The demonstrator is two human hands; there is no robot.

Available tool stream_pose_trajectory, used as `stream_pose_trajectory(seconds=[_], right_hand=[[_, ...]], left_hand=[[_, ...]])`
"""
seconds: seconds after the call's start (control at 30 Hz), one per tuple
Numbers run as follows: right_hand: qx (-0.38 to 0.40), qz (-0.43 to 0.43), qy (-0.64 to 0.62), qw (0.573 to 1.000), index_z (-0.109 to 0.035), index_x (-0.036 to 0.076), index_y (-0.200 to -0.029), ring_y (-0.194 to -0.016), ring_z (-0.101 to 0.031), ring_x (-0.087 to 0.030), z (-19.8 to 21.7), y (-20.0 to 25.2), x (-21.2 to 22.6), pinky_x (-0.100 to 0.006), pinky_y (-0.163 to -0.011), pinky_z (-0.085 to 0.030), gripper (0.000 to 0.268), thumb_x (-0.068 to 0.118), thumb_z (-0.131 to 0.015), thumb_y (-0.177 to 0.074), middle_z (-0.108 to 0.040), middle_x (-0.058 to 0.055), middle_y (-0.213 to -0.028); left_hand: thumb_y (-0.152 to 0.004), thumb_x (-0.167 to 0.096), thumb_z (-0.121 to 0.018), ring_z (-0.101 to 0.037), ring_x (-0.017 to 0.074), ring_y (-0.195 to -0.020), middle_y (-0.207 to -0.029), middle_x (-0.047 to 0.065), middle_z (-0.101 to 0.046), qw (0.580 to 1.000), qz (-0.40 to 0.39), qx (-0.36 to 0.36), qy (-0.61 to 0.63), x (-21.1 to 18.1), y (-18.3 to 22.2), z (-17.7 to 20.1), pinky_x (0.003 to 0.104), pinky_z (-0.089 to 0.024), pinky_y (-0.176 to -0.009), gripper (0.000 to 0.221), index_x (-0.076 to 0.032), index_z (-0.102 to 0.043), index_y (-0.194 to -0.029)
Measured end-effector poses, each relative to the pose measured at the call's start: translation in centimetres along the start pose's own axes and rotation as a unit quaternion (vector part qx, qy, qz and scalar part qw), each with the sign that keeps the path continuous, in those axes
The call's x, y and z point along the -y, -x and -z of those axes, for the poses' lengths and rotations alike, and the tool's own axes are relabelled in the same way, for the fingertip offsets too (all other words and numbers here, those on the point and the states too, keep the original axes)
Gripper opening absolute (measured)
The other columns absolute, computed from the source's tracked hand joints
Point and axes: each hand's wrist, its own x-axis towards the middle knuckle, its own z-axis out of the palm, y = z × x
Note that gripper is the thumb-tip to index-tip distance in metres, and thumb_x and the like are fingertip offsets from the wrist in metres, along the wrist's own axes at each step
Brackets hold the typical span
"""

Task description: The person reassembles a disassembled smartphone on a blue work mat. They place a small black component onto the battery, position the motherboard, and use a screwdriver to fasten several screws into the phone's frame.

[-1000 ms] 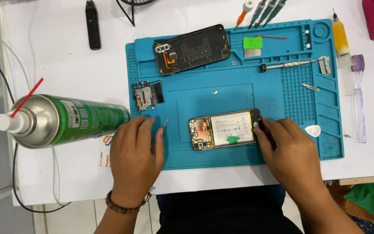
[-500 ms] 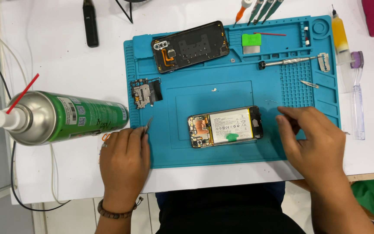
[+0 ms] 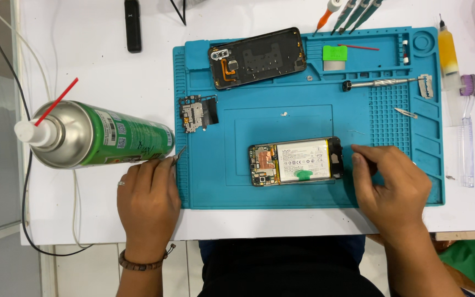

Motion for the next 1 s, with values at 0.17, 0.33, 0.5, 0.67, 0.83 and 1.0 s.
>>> stream_pose_trajectory(seconds=[0.17,0.33,0.5,0.67,0.83,1.0], right_hand=[[0.006,-0.002,-0.009,1.0,-0.069,-0.008,-0.096,-0.069,-0.059,-0.024,-0.2,0.0,-0.2,-0.031,-0.063,-0.046,0.008,-0.009,-0.061,-0.094,-0.067,-0.016,-0.084],[0.001,-0.009,-0.011,1.0,-0.07,-0.008,-0.095,-0.068,-0.058,-0.023,-0.4,0.1,-0.2,-0.031,-0.062,-0.045,0.009,-0.008,-0.061,-0.095,-0.067,-0.015,-0.084],[0.0,-0.023,-0.011,1.0,-0.071,-0.006,-0.095,-0.072,-0.06,-0.023,-0.6,0.4,-0.4,-0.03,-0.064,-0.046,0.009,-0.007,-0.061,-0.096,-0.068,-0.014,-0.085],[0.0,-0.029,-0.008,1.0,-0.07,-0.005,-0.095,-0.076,-0.063,-0.024,-0.4,0.2,-0.2,-0.031,-0.067,-0.047,0.009,-0.005,-0.061,-0.095,-0.068,-0.014,-0.086],[0.002,-0.031,-0.017,0.999,-0.07,-0.006,-0.094,-0.073,-0.062,-0.024,-0.3,0.0,-0.1,-0.03,-0.064,-0.047,0.009,-0.005,-0.061,-0.095,-0.068,-0.015,-0.085],[0.007,-0.03,-0.01,0.999,-0.07,-0.005,-0.094,-0.075,-0.063,-0.023,-0.3,0.1,-0.2,-0.03,-0.064,-0.047,0.01,-0.003,-0.061,-0.095,-0.069,-0.014,-0.086]], left_hand=[[-0.091,-0.009,-0.066,-0.058,0.028,-0.083,-0.092,0.011,-0.067,1.0,0.023,-0.002,-0.012,0.2,0.4,0.0,0.038,-0.045,-0.071,0.008,-0.003,-0.067,-0.096],[-0.086,-0.012,-0.078,-0.052,0.0303,-0.076,-0.08,0.011,-0.054,0.979,0.147,-0.109,0.087,0.0,0.5,-0.3,0.04,-0.045,-0.069,0.031,-0.001,-0.049,-0.082],[-0.076,-0.015,-0.088,-0.058,0.0392,-0.107,-0.122,0.029,-0.05,0.926,0.246,-0.144,0.249,0.6,-2.0,0.3,0.044,-0.052,-0.087,0.089,0.006,-0.022,-0.132],[-0.077,-0.015,-0.086,-0.06,0.038,-0.104,-0.114,0.024,-0.059,0.939,0.242,-0.114,0.217,3.3,-2.4,-0.4,0.044,-0.051,-0.084,0.066,0.007,-0.042,-0.122],[-0.082,-0.006,-0.082,-0.061,0.037,-0.104,-0.116,0.028,-0.057,0.931,0.238,-0.107,0.257,6.2,-3.3,-0.3,0.042,-0.053,-0.088,0.059,0.009,-0.04,-0.121],[-0.088,-0.006,-0.077,-0.049,0.0248,-0.09,-0.109,0.014,-0.053,0.934,0.231,-0.089,0.257,8.6,-3.4,-0.6,0.036,-0.044,-0.081,0.049,0.003,-0.042,-0.121]])
